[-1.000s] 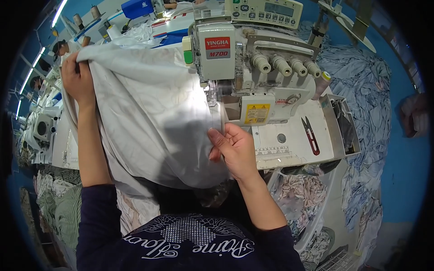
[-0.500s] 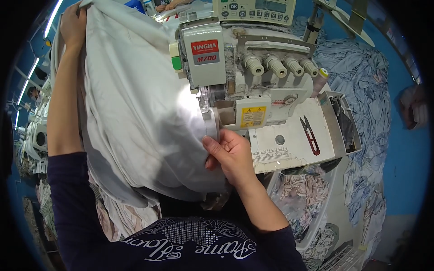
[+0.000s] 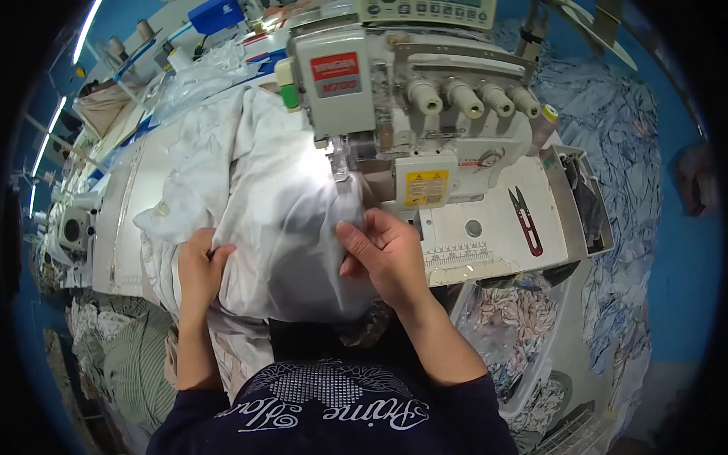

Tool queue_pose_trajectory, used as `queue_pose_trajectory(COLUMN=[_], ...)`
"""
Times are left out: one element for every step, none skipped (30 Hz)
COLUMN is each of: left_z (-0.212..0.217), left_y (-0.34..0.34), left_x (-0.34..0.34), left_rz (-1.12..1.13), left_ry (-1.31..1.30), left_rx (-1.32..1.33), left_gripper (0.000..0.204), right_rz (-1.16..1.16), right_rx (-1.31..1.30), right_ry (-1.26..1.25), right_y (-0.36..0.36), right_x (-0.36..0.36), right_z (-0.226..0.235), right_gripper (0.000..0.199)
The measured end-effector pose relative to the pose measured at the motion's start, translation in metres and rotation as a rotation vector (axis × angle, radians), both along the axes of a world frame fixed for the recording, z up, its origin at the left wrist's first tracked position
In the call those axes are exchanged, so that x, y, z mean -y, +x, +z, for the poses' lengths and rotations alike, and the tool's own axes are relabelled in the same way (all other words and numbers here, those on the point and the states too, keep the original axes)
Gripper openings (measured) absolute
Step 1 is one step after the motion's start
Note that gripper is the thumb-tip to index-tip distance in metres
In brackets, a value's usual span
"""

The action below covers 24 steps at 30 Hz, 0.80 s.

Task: Sewing white pillow covers using an industrial sewing machine in a factory.

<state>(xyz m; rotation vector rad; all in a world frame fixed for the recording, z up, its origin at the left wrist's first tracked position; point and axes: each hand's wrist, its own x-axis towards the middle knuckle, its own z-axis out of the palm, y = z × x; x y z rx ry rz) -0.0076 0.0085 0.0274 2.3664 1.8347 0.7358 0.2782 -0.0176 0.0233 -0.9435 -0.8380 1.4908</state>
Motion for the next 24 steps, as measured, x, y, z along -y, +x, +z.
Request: queue_pose_trajectory(left_z=[0.002,0.004,0.006,0.008,0.009,0.011,0.010,0.014,0.020,0.023,0.022,0.025,0.030,0.034,0.038,0.042,0.048,0.053,0.058,0.063,0.064,0.069,0.075,0.081], left_y=[0.000,0.000,0.001,0.001,0.002,0.002,0.001,0.002,0.004,0.007,0.004,0.004,0.005,0.006,0.004,0.001,-0.002,-0.004,-0.006,-0.010,-0.019,-0.017,-0.016,-0.015], left_x=[-0.002,-0.006,-0.013,-0.019,-0.026,-0.032,-0.040,-0.046,-0.053,-0.063,-0.073,-0.082,-0.089,-0.097,-0.105,-0.114,-0.122,-0.130,-0.136,-0.142,-0.153,-0.160,-0.166,-0.172], left_rz=[0.037,0.072,0.024,0.023,0.019,0.013,0.052,0.049,0.107,0.165,0.100,0.100,0.103,0.106,0.105,0.104,0.105,0.104,0.131,0.159,0.163,0.160,0.160,0.161], left_ry=[0.080,0.160,0.268,0.271,0.347,0.423,0.459,0.460,0.454,0.445,0.507,0.508,0.540,0.575,0.575,0.595,0.617,0.619,0.621,0.626,0.632,0.632,0.637,0.642], left_rx=[0.047,0.093,0.185,0.186,0.253,0.321,0.321,0.324,0.389,0.454,0.466,0.466,0.473,0.482,0.483,0.473,0.462,0.462,0.419,0.377,0.311,0.312,0.276,0.239], left_gripper=[0.020,0.015,0.010,0.010,0.009,0.009,0.010,0.010,0.010,0.011,0.013,0.013,0.013,0.013,0.013,0.015,0.018,0.018,0.021,0.024,0.025,0.025,0.026,0.027], right_rz=[-0.004,-0.011,-0.010,-0.010,-0.011,-0.012,-0.016,-0.026,-0.035,-0.040,-0.044,-0.048,-0.050,-0.046,-0.043,-0.045,-0.047,-0.050,-0.046,-0.031,-0.017,-0.020,-0.022,-0.024], right_rx=[0.029,0.058,0.052,0.053,0.042,0.031,0.034,0.029,0.024,0.025,0.033,0.041,0.040,0.043,0.045,0.046,0.035,0.024,0.022,0.025,0.028,0.028,0.020,0.011], right_ry=[0.010,0.021,0.024,0.027,0.036,0.044,0.046,0.046,0.047,0.047,0.056,0.063,0.060,0.059,0.057,0.057,0.057,0.056,0.056,0.053,0.050,0.050,0.059,0.067], right_y=[0.000,0.001,0.001,0.000,-0.001,-0.001,-0.001,-0.002,-0.002,-0.001,-0.002,-0.002,-0.001,-0.001,0.000,0.000,0.000,-0.001,-0.001,-0.001,-0.001,0.000,0.000,0.001], right_x=[0.000,0.000,-0.002,-0.002,-0.002,-0.002,-0.002,-0.002,-0.002,-0.002,-0.002,-0.002,-0.001,-0.002,-0.002,-0.003,-0.002,-0.002,-0.002,-0.002,-0.002,-0.002,-0.002,-0.003], right_z=[0.002,0.004,0.002,0.001,0.001,0.002,0.001,0.001,0.001,0.001,0.001,0.000,0.000,-0.002,-0.003,-0.003,-0.001,0.000,0.000,0.001,0.002,0.001,0.000,-0.001], right_gripper=[0.020,0.023,0.023,0.023,0.024,0.024,0.024,0.021,0.019,0.019,0.018,0.018,0.018,0.018,0.017,0.017,0.017,0.016,0.016,0.016,0.015,0.015,0.015,0.015])
